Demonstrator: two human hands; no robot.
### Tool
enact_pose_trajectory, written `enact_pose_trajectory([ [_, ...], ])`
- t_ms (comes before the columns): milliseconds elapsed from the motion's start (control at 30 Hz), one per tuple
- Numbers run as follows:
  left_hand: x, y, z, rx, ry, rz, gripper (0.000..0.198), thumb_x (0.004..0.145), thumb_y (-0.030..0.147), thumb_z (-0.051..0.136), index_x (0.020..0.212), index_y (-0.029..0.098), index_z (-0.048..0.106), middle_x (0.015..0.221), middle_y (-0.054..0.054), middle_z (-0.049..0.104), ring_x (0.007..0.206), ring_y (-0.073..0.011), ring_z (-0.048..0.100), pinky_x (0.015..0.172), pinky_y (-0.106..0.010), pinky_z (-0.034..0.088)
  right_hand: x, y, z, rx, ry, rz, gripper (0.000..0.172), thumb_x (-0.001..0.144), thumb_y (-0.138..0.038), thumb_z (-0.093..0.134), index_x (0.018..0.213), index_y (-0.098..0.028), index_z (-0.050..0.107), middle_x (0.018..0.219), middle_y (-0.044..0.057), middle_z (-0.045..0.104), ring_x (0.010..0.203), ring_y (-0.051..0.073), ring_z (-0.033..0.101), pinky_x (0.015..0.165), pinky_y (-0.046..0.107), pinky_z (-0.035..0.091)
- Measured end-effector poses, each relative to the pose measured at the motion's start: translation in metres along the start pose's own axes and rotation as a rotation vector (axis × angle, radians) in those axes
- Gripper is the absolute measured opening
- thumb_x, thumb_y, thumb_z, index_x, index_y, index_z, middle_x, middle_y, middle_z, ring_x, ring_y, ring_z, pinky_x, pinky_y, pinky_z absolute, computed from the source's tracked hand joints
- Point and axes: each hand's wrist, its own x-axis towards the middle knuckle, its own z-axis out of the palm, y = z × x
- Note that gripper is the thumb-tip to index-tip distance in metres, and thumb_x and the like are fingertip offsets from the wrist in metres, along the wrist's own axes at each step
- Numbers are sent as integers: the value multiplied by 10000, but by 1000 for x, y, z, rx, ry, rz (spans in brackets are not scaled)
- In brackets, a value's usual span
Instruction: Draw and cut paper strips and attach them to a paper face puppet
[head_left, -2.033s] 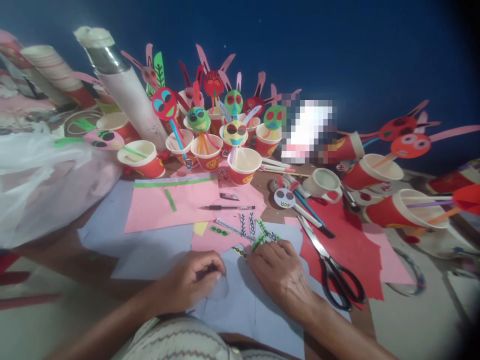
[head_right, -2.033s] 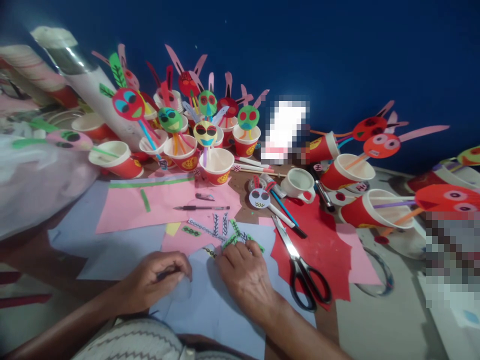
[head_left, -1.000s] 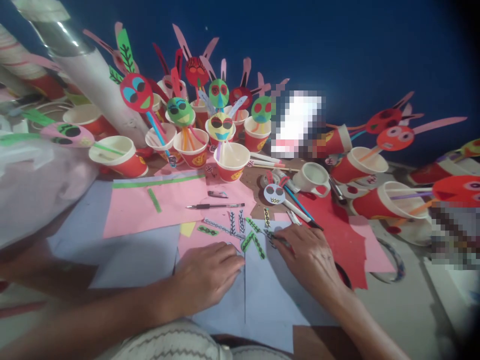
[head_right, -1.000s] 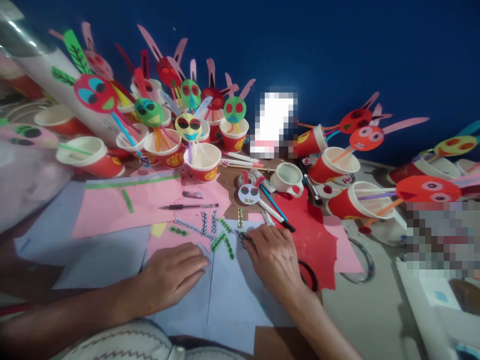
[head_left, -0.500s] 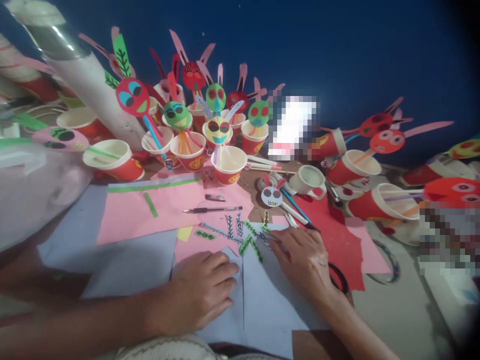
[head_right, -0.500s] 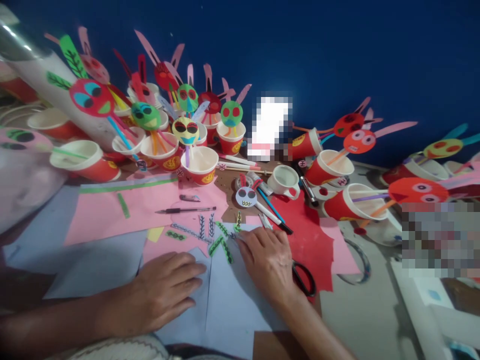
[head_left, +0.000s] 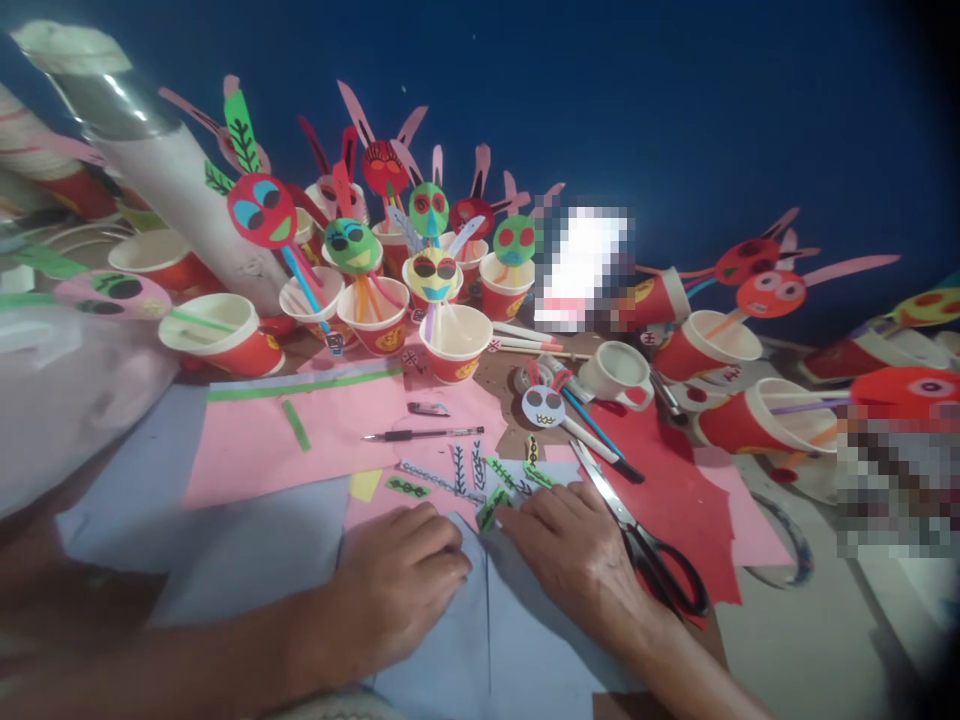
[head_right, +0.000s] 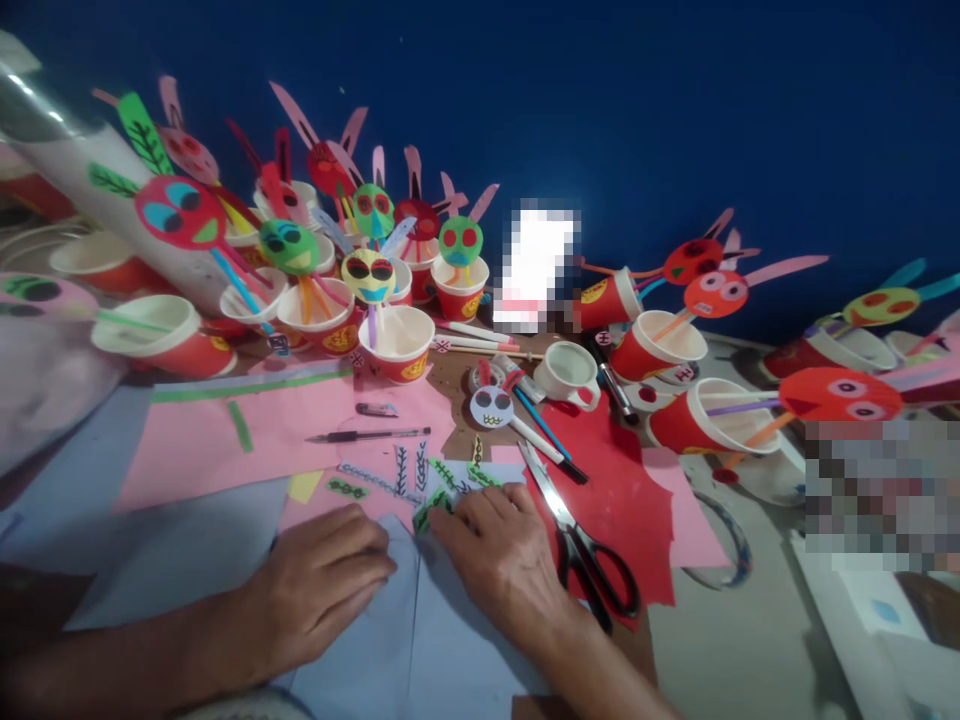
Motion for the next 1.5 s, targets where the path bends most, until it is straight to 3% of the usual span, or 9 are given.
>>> enact_pose_trajectory([
  [167,4,-1,-7,-186,35,-71,180,842,70,444,845,148,607,734,-46,598,688,-140,513,644,-254,407,4,-1,7,-67,-53,24,247,855,-107,501,998,-240,652,730,10,601,685,158,508,668,327,281],
  [400,15,4,-17,-428,-78,-340,166,843,168,477,796,142,635,697,-23,604,628,-107,523,608,-213,412,6,-3,9,-85,-50,-20,171,865,-131,499,843,-197,655,702,14,599,678,164,496,679,339,286],
  [600,25,16,-6,-983,-330,-736,251,821,343,513,802,124,633,688,-18,603,599,-98,528,553,-199,420,11,-2,-7,150,132,108,156,855,-123,513,797,-178,647,681,18,619,674,153,539,678,329,327],
  [733,27,14,6,-1073,-230,-750,260,808,395,548,812,138,588,658,15,553,544,-71,474,481,-172,365,13,-11,-17,292,165,144,118,834,-114,534,825,-179,632,708,24,632,687,157,553,664,327,344],
  [867,27,7,9,-1051,-102,-732,242,808,380,557,778,140,549,632,34,523,511,-55,438,473,-168,355,10,-19,-13,230,155,51,125,823,-107,531,867,-167,631,704,29,640,665,168,553,638,337,326],
  [1033,26,3,6,-1062,-102,-766,351,806,469,531,701,135,526,543,36,497,451,-57,437,429,-170,354,10,-22,-13,231,122,-26,87,807,-150,572,866,-169,633,711,22,655,640,162,554,631,341,323],
  [1167,26,0,3,-1083,-171,-768,334,816,428,515,653,137,528,491,32,500,415,-57,434,411,-172,351,14,-18,-21,531,153,149,100,821,-157,556,882,-177,633,694,7,618,650,139,555,630,307,381],
  [1333,25,-2,-6,-1011,-231,-751,177,785,279,528,683,138,562,612,6,583,469,-57,457,447,-172,383,19,-12,-26,807,-89,446,164,833,-192,516,711,-193,624,622,-26,550,568,102,490,506,224,372],
  [1500,26,-2,-12,-923,-274,-723,163,761,236,516,652,131,577,597,4,573,487,-68,463,455,-179,371,21,-17,-29,883,-379,496,166,751,-142,553,590,-181,554,570,-46,496,558,90,443,521,214,344],
])
